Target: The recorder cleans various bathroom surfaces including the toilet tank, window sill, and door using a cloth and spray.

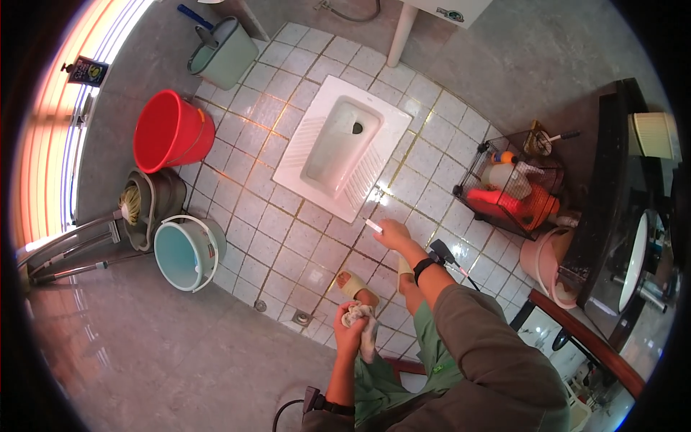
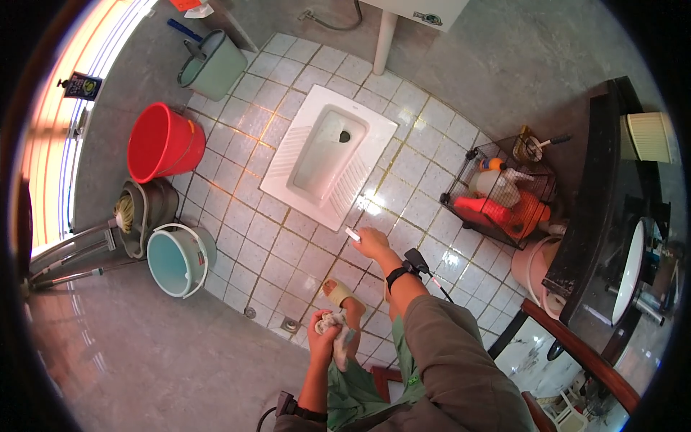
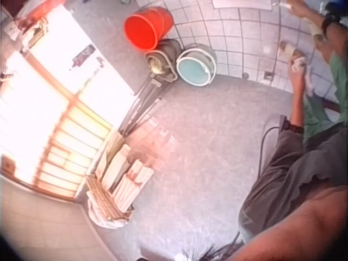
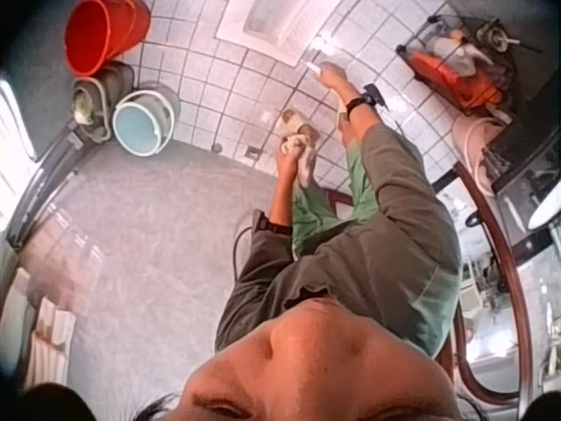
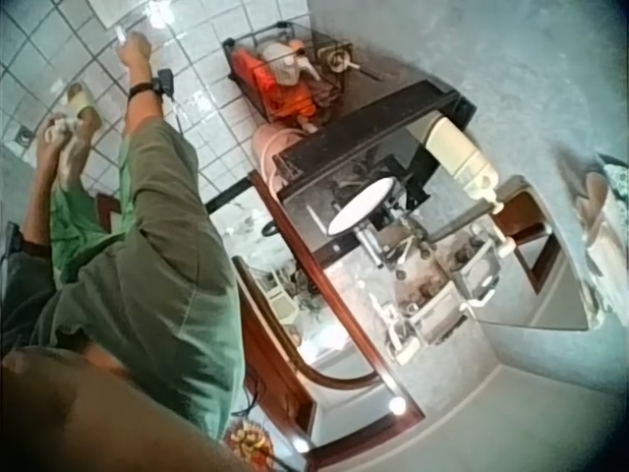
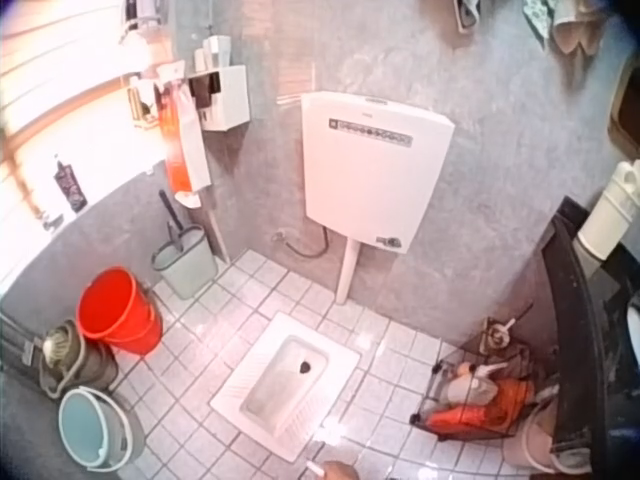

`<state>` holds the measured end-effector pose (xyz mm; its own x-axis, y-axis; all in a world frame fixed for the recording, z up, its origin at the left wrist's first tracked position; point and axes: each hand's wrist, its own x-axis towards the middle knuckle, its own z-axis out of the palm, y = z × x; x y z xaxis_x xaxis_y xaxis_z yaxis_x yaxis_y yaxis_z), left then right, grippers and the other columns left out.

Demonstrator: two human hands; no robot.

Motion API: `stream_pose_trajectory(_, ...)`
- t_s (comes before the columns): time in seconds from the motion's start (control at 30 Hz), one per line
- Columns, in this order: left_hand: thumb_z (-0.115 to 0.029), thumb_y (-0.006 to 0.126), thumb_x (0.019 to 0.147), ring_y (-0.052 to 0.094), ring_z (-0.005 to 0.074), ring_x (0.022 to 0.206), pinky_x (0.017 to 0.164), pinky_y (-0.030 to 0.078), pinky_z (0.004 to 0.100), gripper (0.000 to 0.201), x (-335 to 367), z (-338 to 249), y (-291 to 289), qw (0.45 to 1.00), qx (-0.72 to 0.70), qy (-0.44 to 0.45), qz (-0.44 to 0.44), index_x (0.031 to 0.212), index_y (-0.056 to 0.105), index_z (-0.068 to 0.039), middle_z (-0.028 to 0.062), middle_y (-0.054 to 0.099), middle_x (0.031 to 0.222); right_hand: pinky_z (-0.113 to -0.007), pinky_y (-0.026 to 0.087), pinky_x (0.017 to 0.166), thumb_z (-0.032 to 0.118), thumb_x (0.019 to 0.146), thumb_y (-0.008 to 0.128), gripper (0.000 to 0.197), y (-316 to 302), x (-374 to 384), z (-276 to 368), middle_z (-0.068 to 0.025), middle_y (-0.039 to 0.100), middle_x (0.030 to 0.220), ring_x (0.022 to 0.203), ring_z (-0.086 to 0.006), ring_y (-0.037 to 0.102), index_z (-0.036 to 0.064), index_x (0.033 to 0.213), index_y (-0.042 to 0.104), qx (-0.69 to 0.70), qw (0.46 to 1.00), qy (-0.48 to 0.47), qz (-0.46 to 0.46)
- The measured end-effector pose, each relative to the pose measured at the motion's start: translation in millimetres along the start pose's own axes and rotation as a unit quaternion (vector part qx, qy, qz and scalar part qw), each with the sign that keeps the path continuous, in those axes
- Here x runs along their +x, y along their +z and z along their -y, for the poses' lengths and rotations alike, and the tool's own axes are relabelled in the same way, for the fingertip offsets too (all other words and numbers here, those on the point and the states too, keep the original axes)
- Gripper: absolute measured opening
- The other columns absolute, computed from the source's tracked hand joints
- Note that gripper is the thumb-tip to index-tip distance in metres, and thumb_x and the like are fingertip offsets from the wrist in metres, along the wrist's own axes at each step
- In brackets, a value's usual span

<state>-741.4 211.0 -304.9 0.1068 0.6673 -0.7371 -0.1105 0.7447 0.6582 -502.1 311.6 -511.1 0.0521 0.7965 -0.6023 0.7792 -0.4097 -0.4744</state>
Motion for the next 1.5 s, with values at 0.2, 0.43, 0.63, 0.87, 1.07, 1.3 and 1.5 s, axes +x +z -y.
stream_pose_trajectory(0.2, 0.005, 0.064, 0.076, 0.061, 0.0136, 0.084, 0.075, 0.053, 0.0275, 0.037, 2.4, -4.2, -4.8, 1.000, -0.008, 0.009, -0.001, 0.111, 0.055, -0.005, 0.0048, 0.061, 0.095, -0.047, 0.050, 0.084, 0.040, 0.084, 0.068, 0.037, 0.1, -0.3, 8.3, -0.0148, 0.064, 0.101, 0.101, -0.0341, 0.061, 0.0059, 0.097, 0.062, 0.033, 0.998, -0.007, -0.061)
stream_pose_trajectory(0.43, 0.003, 0.067, 0.077, 0.063, 0.0150, 0.090, 0.080, 0.053, 0.0291, 0.041, 7.0, -23.9, 0.4, 1.000, -0.009, -0.009, 0.013, 0.115, 0.057, -0.004, 0.0061, 0.064, 0.099, -0.046, 0.049, 0.078, 0.040, 0.083, 0.069, 0.039, -5.8, -1.4, 2.8, -0.0153, 0.064, 0.099, 0.095, -0.0362, 0.062, 0.0061, 0.099, 0.060, 0.066, 0.994, 0.010, -0.091)
stream_pose_trajectory(0.63, -0.004, 0.074, 0.081, 0.063, 0.0138, 0.091, 0.079, 0.052, 0.0280, 0.036, 8.6, -30.6, 2.7, 0.998, 0.024, -0.029, 0.054, 0.114, 0.060, -0.003, 0.0062, 0.066, 0.099, -0.046, 0.050, 0.085, 0.044, 0.083, 0.068, 0.043, -15.3, -7.9, 2.8, -0.0156, 0.066, 0.105, 0.100, -0.0368, 0.063, 0.0079, 0.106, 0.065, 0.121, 0.976, 0.028, -0.179)
stream_pose_trajectory(0.87, -0.007, 0.075, 0.083, 0.063, 0.0135, 0.088, 0.077, 0.053, 0.0282, 0.033, 3.5, -22.1, -2.6, 0.996, 0.022, -0.062, 0.064, 0.112, 0.060, -0.003, 0.0060, 0.066, 0.097, -0.044, 0.051, 0.088, 0.052, 0.081, 0.067, 0.055, -21.6, -0.1, 4.4, -0.0177, 0.070, 0.108, 0.102, -0.0353, 0.066, 0.0078, 0.113, 0.067, 0.173, 0.972, 0.161, -0.013)
stream_pose_trajectory(1.07, -0.005, 0.074, 0.083, 0.062, 0.0123, 0.084, 0.074, 0.053, 0.0269, 0.031, 0.9, -35.0, -6.3, 0.996, 0.035, -0.068, 0.044, 0.110, 0.060, -0.003, 0.0052, 0.064, 0.096, -0.045, 0.051, 0.087, 0.055, 0.080, 0.067, 0.058, -1.6, 2.5, 26.3, -0.0199, 0.069, 0.108, 0.103, -0.0366, 0.066, 0.0067, 0.111, 0.068, 0.210, 0.963, 0.170, -0.015)
stream_pose_trajectory(1.3, -0.004, 0.074, 0.083, 0.063, 0.0123, 0.086, 0.075, 0.053, 0.0270, 0.031, 7.8, -38.7, -5.4, 0.996, 0.028, -0.061, 0.058, 0.111, 0.060, -0.003, 0.0055, 0.065, 0.097, -0.046, 0.051, 0.087, 0.060, 0.080, 0.066, 0.065, 32.2, 12.7, 15.8, -0.0225, 0.068, 0.107, 0.103, -0.0385, 0.065, 0.0015, 0.109, 0.067, 0.256, 0.945, 0.189, -0.078)
stream_pose_trajectory(1.5, -0.003, 0.073, 0.083, 0.063, 0.0125, 0.087, 0.076, 0.053, 0.0271, 0.032, 5.9, -37.8, -14.5, 0.997, 0.020, -0.060, 0.054, 0.111, 0.060, -0.003, 0.0049, 0.065, 0.098, -0.047, 0.051, 0.086, 0.058, 0.080, 0.066, 0.063, 29.8, 25.1, 19.7, -0.0234, 0.068, 0.106, 0.102, -0.0399, 0.065, 0.0009, 0.107, 0.068, 0.275, 0.930, 0.202, -0.135)
